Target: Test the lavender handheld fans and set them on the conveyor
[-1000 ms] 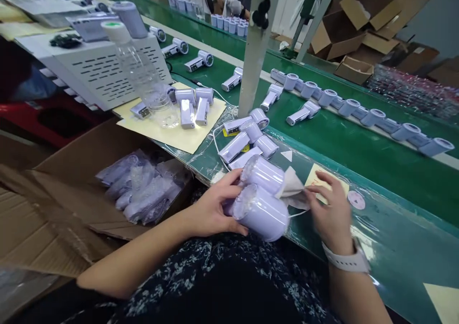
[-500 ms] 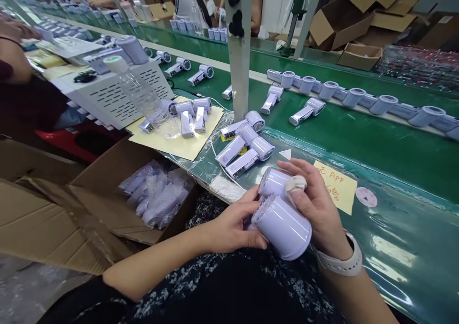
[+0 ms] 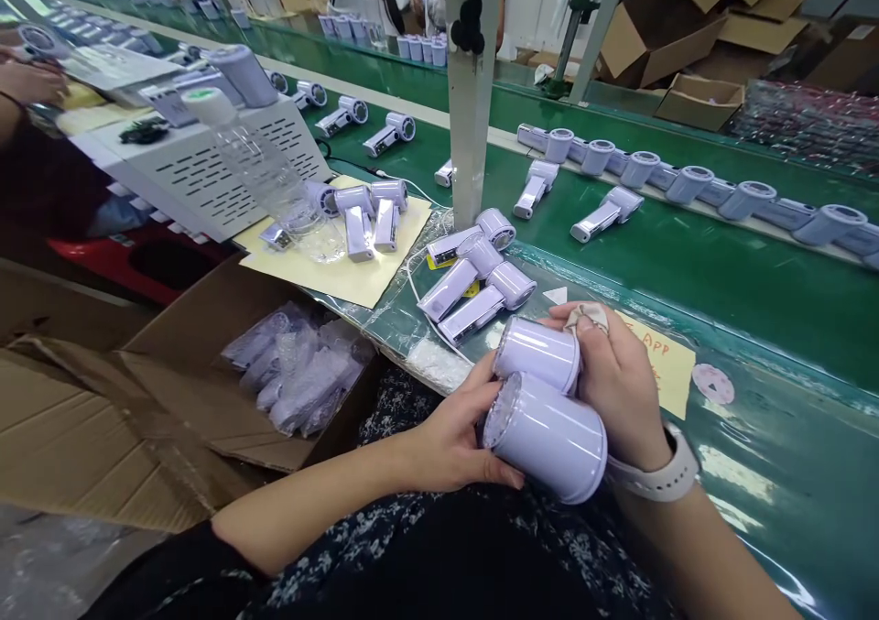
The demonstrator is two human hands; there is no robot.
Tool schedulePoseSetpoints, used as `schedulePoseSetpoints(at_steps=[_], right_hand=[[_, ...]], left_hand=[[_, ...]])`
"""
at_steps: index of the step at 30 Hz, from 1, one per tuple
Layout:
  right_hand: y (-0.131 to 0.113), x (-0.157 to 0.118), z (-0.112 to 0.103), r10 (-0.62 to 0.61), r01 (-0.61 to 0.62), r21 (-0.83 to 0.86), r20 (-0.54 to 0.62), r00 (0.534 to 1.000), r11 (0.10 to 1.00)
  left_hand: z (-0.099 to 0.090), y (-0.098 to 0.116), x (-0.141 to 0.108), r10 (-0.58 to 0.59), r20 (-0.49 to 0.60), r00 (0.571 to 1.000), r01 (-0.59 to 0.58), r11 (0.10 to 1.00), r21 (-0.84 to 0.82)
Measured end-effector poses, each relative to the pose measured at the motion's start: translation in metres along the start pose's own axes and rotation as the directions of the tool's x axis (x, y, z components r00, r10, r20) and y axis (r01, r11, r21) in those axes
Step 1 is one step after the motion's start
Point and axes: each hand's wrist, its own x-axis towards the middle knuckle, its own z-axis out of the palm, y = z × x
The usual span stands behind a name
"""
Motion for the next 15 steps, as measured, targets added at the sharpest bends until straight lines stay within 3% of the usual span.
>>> schedulePoseSetpoints(at_steps=[2, 4, 6, 8, 10, 12, 14, 15], right_hand=[[-0.001, 0.015, -0.003, 0.060, -0.065, 0.071, 0.066, 0.996, 0.995], [0.004, 0.031, -0.008, 0.025, -0.026, 0.017, 0.073, 0.997, 1.000], [0.011, 0.041, -0.019, -0.094, 0.100, -0.264, 0.034, 0.995, 0.959], [0.018, 0.043, -0.038, -0.165, 0.138, -0.574, 0.004, 0.986, 0.808], [0.026, 0.037, -0.060, -0.064, -0.010, -0.740, -0.072, 0.995, 0.672], [0.036, 0.026, -0.076, 0.130, -0.181, -0.812, -0.131, 0.983, 0.555], [0.047, 0.015, -0.081, 0.230, -0.211, -0.850, -0.110, 0.967, 0.483], [0.052, 0.011, -0.079, 0.231, -0.184, -0.852, -0.077, 0.970, 0.490]], left_hand=[[-0.003, 0.003, 0.000, 0.012, -0.037, 0.999, -0.013, 1.000, -0.024], [-0.005, 0.006, -0.001, 0.006, -0.077, 0.997, -0.012, 0.998, -0.068], [-0.006, 0.006, -0.004, -0.015, -0.124, 0.992, 0.000, 0.993, -0.116], [-0.007, 0.002, -0.008, -0.045, -0.171, 0.984, 0.013, 0.983, -0.185], [-0.010, -0.006, -0.010, -0.075, -0.240, 0.968, 0.005, 0.960, -0.281], [-0.014, -0.013, -0.006, -0.095, -0.325, 0.941, -0.030, 0.933, -0.359], [-0.017, -0.013, 0.006, -0.116, -0.401, 0.909, -0.074, 0.901, -0.427], [-0.017, -0.011, 0.014, -0.122, -0.426, 0.897, -0.098, 0.883, -0.459]])
